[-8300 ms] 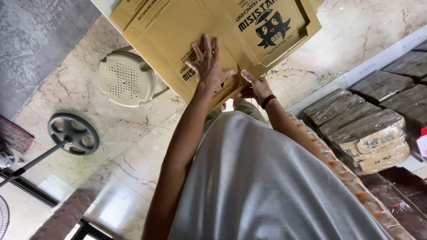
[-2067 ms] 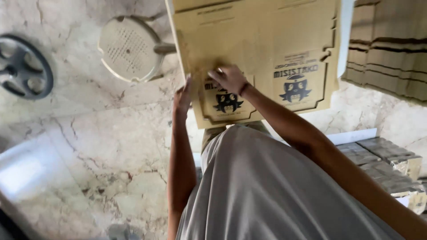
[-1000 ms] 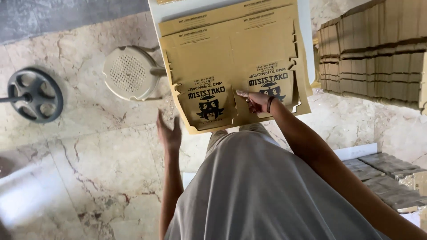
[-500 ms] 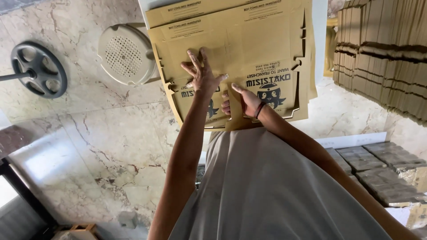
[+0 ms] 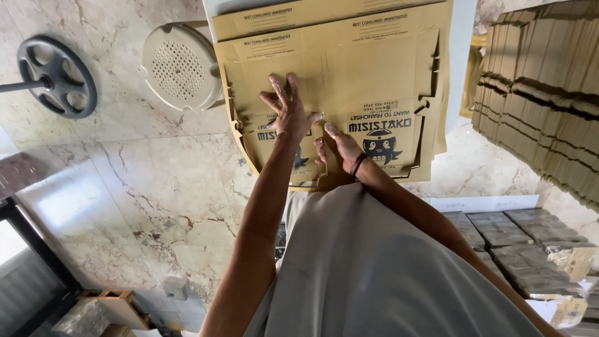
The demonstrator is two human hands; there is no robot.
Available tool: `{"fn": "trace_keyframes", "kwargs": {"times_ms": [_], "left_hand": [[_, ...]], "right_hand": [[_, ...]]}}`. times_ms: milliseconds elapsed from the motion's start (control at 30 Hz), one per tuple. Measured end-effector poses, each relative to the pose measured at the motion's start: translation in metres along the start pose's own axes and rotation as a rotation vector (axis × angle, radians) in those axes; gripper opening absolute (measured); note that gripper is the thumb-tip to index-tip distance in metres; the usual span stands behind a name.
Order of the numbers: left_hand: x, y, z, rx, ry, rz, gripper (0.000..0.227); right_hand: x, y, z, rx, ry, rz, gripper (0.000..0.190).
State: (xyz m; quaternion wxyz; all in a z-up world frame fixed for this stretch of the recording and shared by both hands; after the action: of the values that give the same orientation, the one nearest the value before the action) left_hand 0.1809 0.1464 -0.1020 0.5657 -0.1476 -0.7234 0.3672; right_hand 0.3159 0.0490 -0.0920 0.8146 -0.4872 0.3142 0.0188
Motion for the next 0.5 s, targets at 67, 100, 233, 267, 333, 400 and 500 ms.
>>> {"fn": "trace_keyframes", "kwargs": {"times_ms": [67,100,233,267,333,400,500], "left_hand": [[0.006,-0.004,-0.002,-0.017,-0.025,-0.033,0.128],[0.001,-0.003,0.0,-0.015,-0.023,-0.024,0.128],[-0.001,0.0,-0.002,-0.043,-0.022,-0.045,0.131],[-0.001,-0.001,0.0,-0.041,-0.027,-0.046,0.131],[0.002,-0.005,-0.003,-0.027,-0.042,-0.05,0.129],[-0.001,-0.003,-0.003,-0.011,-0.056,-0.053,0.127],[-0.005,0.011,0.001,-0.008,0.011,-0.075,0.133]], "right_hand": [[0.015,0.011,-0.013,0.033,-0.033,-0.045,0.057],[0.012,0.007,-0.013,0.026,-0.031,-0.05,0.057],[0.008,0.007,-0.013,-0.002,-0.051,-0.045,0.065],[0.008,0.007,-0.017,-0.013,-0.012,-0.052,0.067],[0.013,0.014,-0.025,-0.035,0.085,-0.001,0.06],[0.017,0.013,-0.028,-0.059,0.183,0.048,0.054],[0.016,0.012,-0.015,-0.024,0.266,0.105,0.047]]}}
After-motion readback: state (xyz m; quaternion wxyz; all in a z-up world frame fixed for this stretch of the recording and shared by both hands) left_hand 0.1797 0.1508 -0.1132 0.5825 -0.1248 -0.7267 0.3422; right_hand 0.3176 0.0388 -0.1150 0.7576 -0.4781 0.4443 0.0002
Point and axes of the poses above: each hand's wrist, its own y-axis towards the middle knuckle, its own x-axis out of the back of the hand, z = x × y, the point moved 7 cm from there along y, towards the middle knuckle, and after that the axes turned 8 degrees about x, right-handed, at the moved point
